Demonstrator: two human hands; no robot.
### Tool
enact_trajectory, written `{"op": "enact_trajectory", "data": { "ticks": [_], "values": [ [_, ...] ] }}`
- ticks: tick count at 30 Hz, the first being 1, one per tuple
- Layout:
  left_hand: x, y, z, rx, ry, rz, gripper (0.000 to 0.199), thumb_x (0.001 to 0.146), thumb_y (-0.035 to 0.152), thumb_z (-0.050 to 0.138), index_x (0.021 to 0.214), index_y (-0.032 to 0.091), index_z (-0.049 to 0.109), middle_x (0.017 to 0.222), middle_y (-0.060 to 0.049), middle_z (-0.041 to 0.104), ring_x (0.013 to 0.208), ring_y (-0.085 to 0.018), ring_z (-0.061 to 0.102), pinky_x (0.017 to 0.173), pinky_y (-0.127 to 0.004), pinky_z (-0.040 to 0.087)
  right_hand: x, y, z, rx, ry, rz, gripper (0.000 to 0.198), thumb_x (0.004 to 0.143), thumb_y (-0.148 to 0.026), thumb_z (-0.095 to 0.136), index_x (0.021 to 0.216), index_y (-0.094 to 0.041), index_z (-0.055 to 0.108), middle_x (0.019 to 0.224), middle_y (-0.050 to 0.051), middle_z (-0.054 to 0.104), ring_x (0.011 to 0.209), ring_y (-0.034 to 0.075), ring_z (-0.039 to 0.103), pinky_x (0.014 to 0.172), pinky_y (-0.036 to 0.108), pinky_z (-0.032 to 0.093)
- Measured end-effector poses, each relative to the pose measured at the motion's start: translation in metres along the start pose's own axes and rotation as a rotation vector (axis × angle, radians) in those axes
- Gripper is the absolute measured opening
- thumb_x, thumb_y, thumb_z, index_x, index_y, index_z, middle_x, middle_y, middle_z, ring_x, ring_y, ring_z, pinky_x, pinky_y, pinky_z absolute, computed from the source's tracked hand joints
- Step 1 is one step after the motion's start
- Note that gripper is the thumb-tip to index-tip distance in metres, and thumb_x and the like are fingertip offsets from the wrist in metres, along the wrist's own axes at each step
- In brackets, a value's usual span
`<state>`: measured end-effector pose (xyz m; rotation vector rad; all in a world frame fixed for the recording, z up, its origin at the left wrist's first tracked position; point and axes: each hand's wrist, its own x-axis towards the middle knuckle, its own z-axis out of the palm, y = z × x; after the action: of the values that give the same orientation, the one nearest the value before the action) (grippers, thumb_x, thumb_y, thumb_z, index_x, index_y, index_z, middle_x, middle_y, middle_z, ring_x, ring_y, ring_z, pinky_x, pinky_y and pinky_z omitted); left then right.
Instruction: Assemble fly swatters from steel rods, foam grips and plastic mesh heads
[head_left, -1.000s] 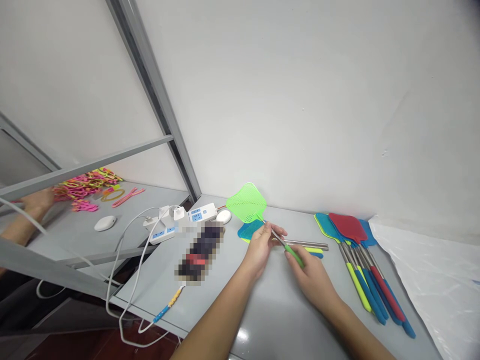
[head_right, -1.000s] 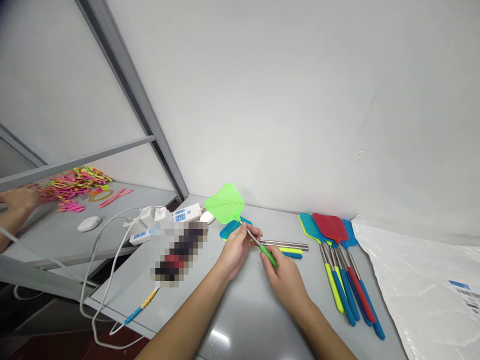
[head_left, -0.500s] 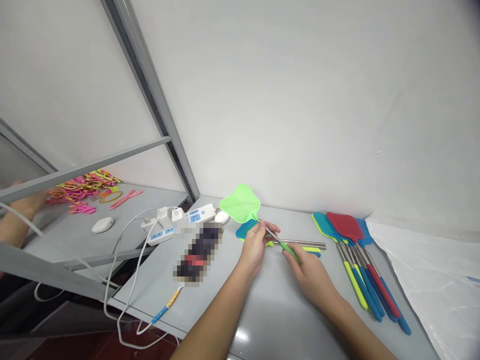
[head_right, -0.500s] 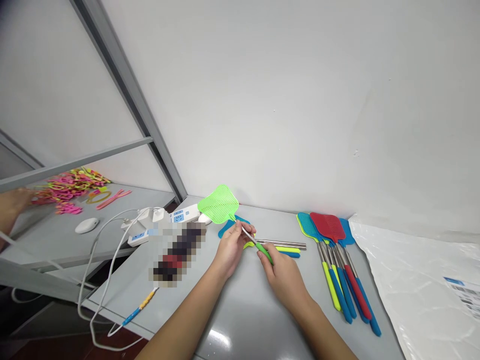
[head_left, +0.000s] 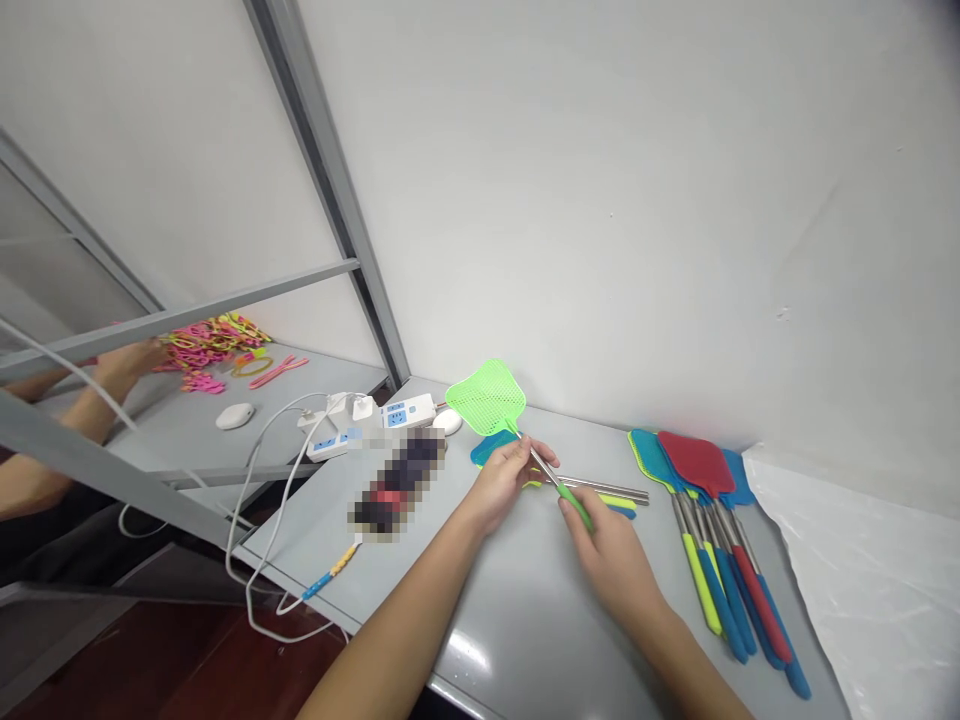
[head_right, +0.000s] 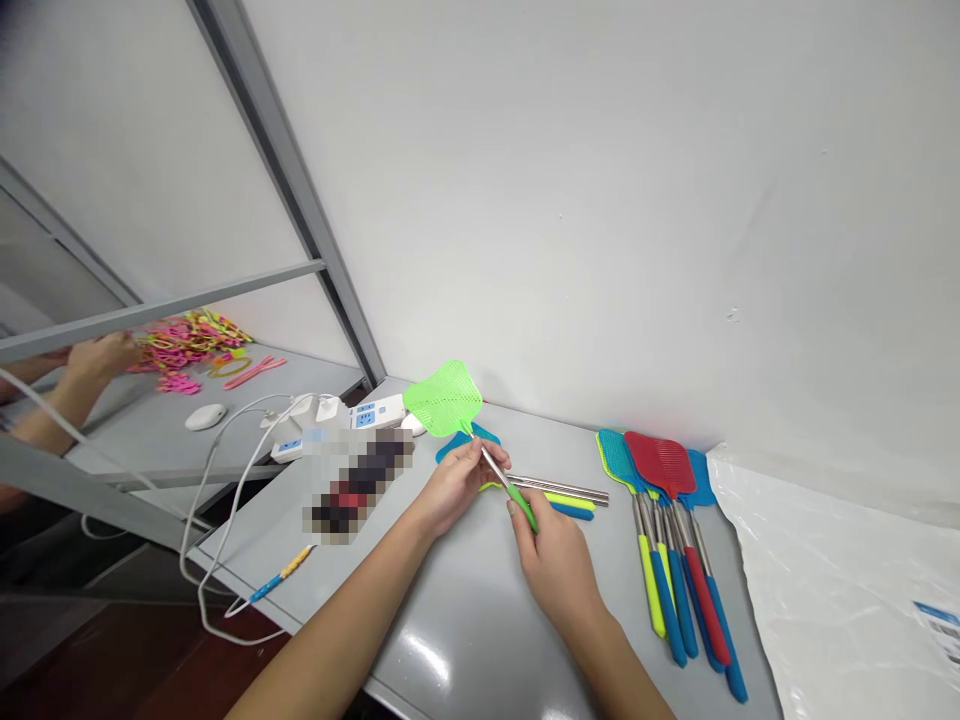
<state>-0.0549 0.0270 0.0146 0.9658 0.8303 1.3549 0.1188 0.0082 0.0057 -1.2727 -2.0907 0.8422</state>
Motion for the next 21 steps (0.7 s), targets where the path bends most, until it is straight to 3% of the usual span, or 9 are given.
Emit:
{"op": "enact_trajectory", "data": {
  "ticks": [14, 21],
  "values": [
    [-0.006, -0.004, 0.004, -0.067, -0.038, -0.004, 0.039, 0.088, 0.050, 0.054, 0.092, 0.014, 0.067, 0.092, -0.009, 0.066, 0.076, -0.014, 0.059, 0.073, -0.028, 0.044, -0.001, 0.009, -0.003, -0.083, 0.048, -0.023, 0.033, 0.094, -0.049, 0.037, 0.104, -0.023, 0.055, 0.084, 0.005, 0.070, 0.074, 0.023, 0.064, 0.067, 0.030, 0.042],
    [-0.009, -0.004, 0.011, -0.029, -0.082, -0.034, 0.042, 0.083, 0.054, 0.058, 0.088, 0.014, 0.067, 0.088, -0.009, 0.066, 0.078, -0.017, 0.060, 0.075, -0.030, 0.044, -0.002, 0.000, -0.004, 0.083, 0.008, -0.050, 0.034, 0.094, -0.049, 0.038, 0.101, -0.022, 0.057, 0.085, 0.004, 0.066, 0.078, 0.021, 0.060, 0.071, 0.030, 0.043]
  ]
}}
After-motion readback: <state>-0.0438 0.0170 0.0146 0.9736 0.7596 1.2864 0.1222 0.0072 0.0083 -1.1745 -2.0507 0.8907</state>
